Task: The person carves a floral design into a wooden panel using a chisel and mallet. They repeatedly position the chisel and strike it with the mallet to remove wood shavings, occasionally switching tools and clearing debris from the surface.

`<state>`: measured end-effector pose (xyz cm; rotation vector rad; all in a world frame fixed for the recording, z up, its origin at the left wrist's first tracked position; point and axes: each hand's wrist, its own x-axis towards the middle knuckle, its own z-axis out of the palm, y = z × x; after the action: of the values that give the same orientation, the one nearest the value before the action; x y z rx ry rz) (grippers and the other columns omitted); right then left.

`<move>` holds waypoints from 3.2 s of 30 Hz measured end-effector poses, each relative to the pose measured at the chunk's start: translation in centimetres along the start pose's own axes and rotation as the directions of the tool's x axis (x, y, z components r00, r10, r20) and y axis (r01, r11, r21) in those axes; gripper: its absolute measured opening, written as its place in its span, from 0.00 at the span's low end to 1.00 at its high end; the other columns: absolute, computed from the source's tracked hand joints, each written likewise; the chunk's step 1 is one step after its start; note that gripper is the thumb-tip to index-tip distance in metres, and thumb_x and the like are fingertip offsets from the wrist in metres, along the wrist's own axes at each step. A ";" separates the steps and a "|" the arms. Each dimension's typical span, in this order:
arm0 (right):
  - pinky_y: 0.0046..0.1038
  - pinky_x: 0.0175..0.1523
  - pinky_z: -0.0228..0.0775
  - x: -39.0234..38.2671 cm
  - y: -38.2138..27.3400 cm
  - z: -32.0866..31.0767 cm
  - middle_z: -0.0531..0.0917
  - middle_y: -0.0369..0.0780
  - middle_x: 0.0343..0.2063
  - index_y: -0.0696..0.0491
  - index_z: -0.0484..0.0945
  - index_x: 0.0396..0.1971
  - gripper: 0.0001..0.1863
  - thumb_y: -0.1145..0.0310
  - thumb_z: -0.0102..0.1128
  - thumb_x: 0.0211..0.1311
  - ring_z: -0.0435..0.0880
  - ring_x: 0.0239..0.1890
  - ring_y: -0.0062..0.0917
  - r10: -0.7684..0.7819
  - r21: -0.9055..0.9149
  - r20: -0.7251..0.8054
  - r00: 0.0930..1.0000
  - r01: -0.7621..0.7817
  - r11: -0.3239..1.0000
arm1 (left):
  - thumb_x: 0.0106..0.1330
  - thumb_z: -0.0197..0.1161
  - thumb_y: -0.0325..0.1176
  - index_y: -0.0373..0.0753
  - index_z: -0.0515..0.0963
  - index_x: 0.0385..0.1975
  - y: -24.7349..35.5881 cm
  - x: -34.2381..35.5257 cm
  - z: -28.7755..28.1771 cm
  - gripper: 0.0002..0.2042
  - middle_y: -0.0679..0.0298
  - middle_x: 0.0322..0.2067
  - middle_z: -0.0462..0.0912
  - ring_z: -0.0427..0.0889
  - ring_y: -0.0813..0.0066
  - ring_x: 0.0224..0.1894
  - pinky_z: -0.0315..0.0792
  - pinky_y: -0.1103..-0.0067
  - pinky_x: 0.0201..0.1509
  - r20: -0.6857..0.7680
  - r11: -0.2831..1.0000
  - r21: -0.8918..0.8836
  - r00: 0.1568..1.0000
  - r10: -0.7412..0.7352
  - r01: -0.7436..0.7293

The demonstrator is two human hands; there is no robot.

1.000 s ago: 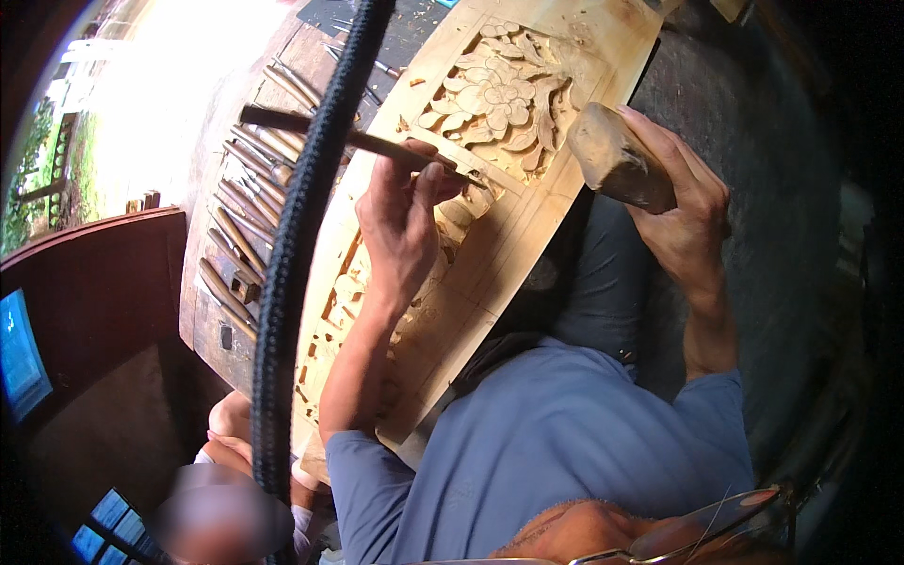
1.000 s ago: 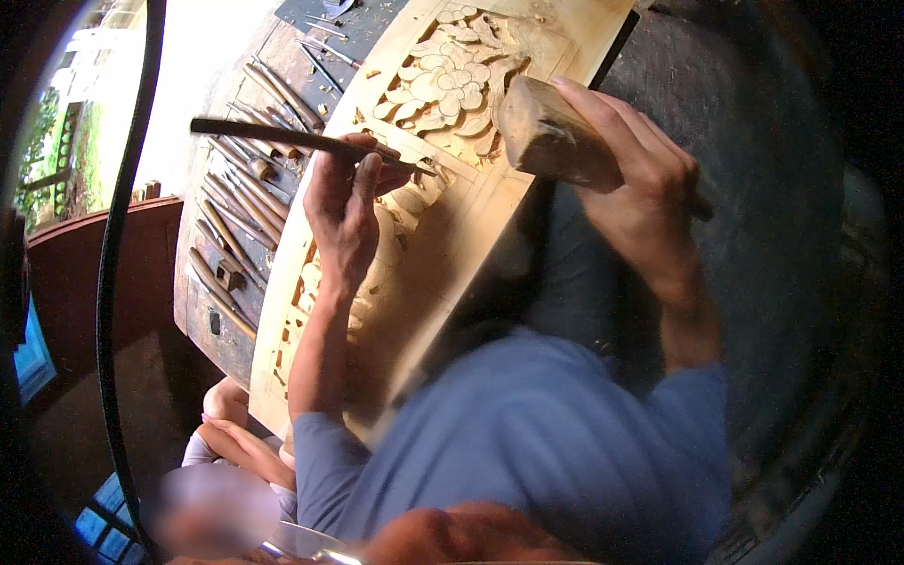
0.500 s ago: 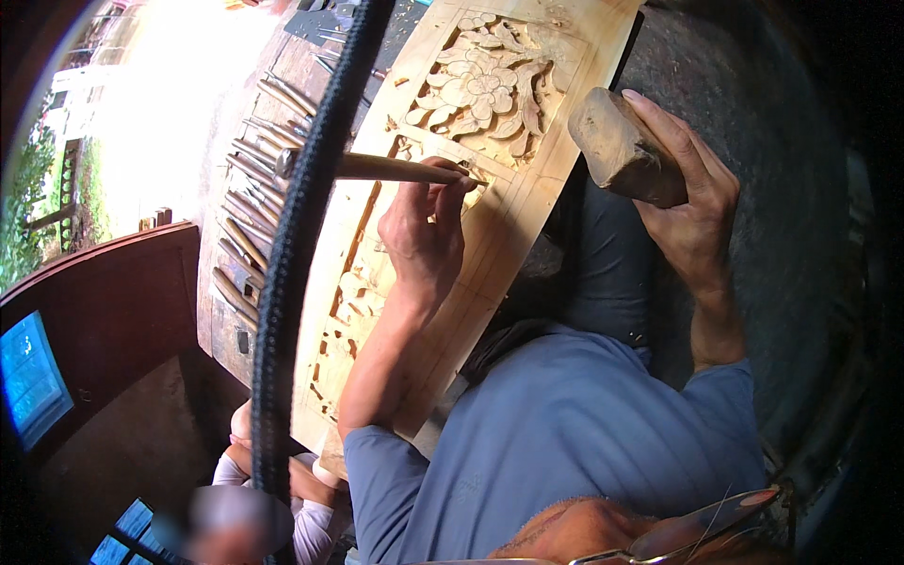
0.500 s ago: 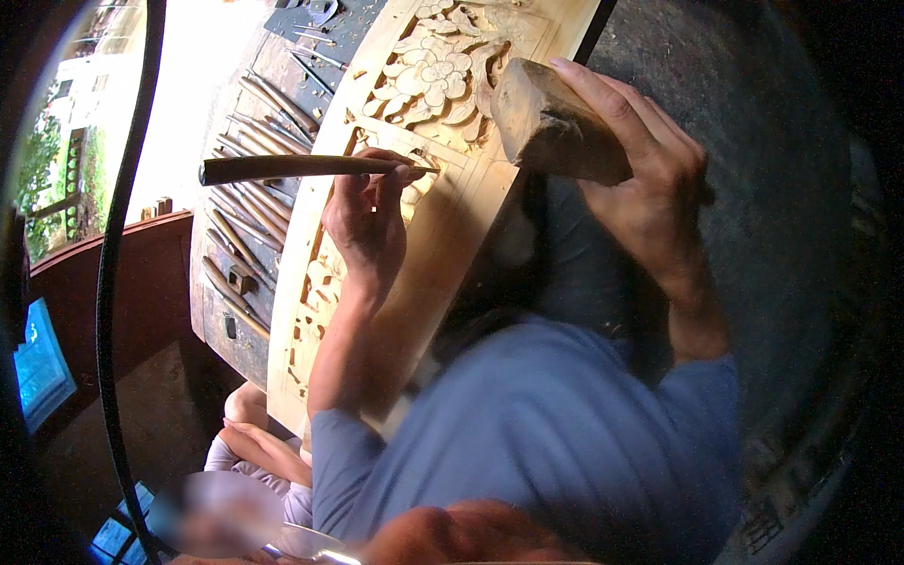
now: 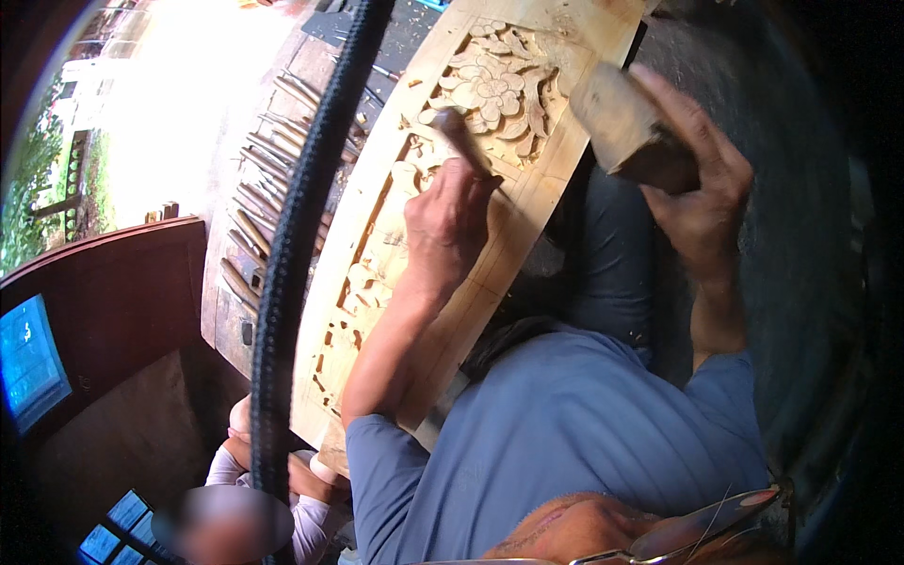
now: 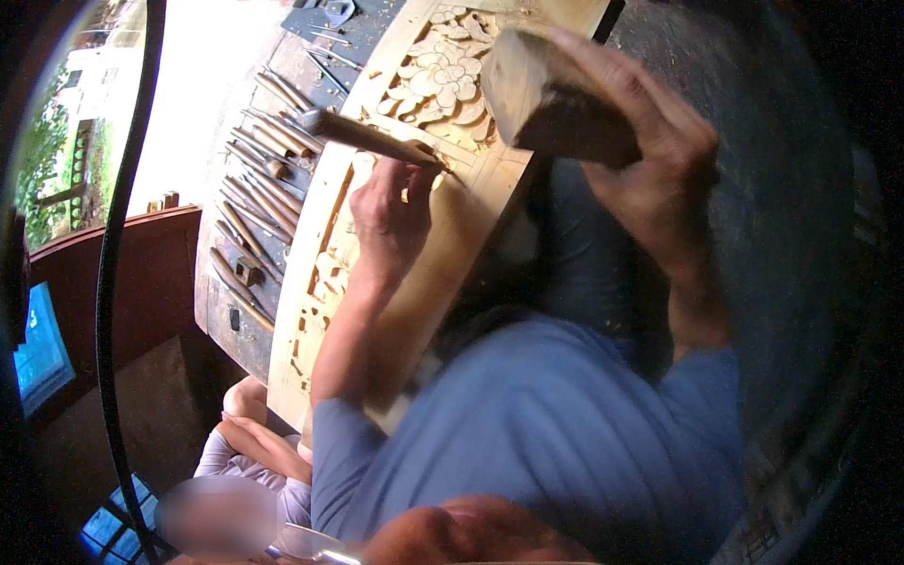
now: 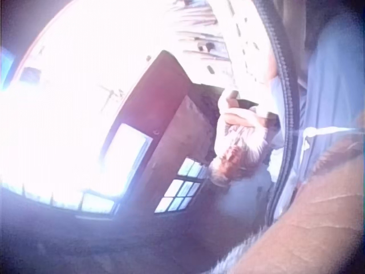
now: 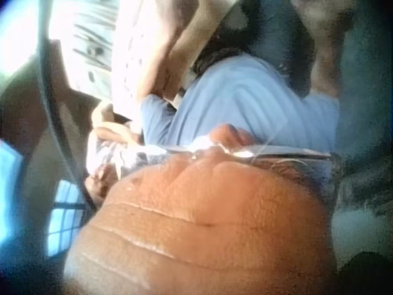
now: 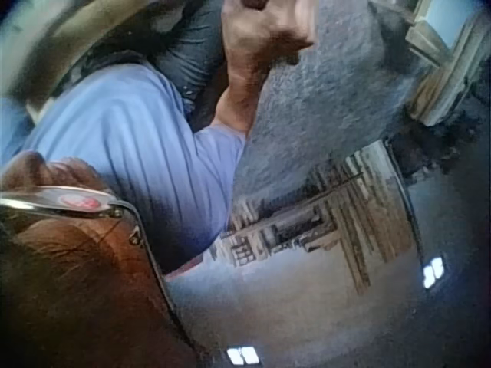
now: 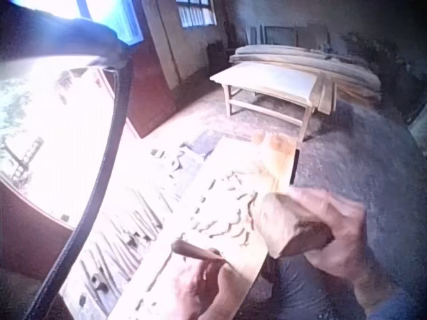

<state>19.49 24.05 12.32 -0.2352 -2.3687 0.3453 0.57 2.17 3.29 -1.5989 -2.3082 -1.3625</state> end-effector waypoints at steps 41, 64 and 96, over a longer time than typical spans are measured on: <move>0.40 0.47 0.86 4.1 -1.4 -1.7 0.89 0.49 0.49 0.54 0.84 0.62 0.32 0.63 0.79 0.55 0.92 0.42 0.43 -0.204 -0.098 -0.179 0.962 0.189 0.977 | 0.69 0.68 0.20 0.38 0.77 0.50 -0.2 1.5 -0.1 0.13 0.56 0.33 0.88 0.90 0.53 0.33 0.82 0.66 0.34 0.045 0.997 -0.070 0.998 0.032 -0.029; 0.34 0.44 0.85 8.6 -2.9 -0.7 0.88 0.43 0.45 0.46 0.84 0.61 0.22 0.57 0.68 0.70 0.91 0.39 0.31 -0.421 -0.309 -0.140 0.896 0.364 0.878 | 0.69 0.70 0.21 0.38 0.82 0.43 0.2 0.5 0.8 0.06 0.56 0.34 0.91 0.92 0.59 0.33 0.83 0.71 0.36 0.014 1.000 0.007 1.000 0.028 -0.028; 0.50 0.61 0.81 -17.0 3.4 4.1 0.76 0.53 0.59 0.55 0.64 0.66 0.26 0.62 0.62 0.77 0.83 0.55 0.44 0.108 -0.210 0.283 0.953 -0.048 0.976 | 0.82 0.59 0.32 0.36 0.67 0.64 -4.1 -7.5 -7.3 0.16 0.56 0.32 0.86 0.79 0.76 0.21 0.73 0.84 0.27 -0.368 0.626 -0.510 0.509 -0.778 0.590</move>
<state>29.22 22.02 -2.48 -0.3981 -2.6963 0.1859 -2.15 -8.58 1.73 -0.0488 -2.4487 -2.0730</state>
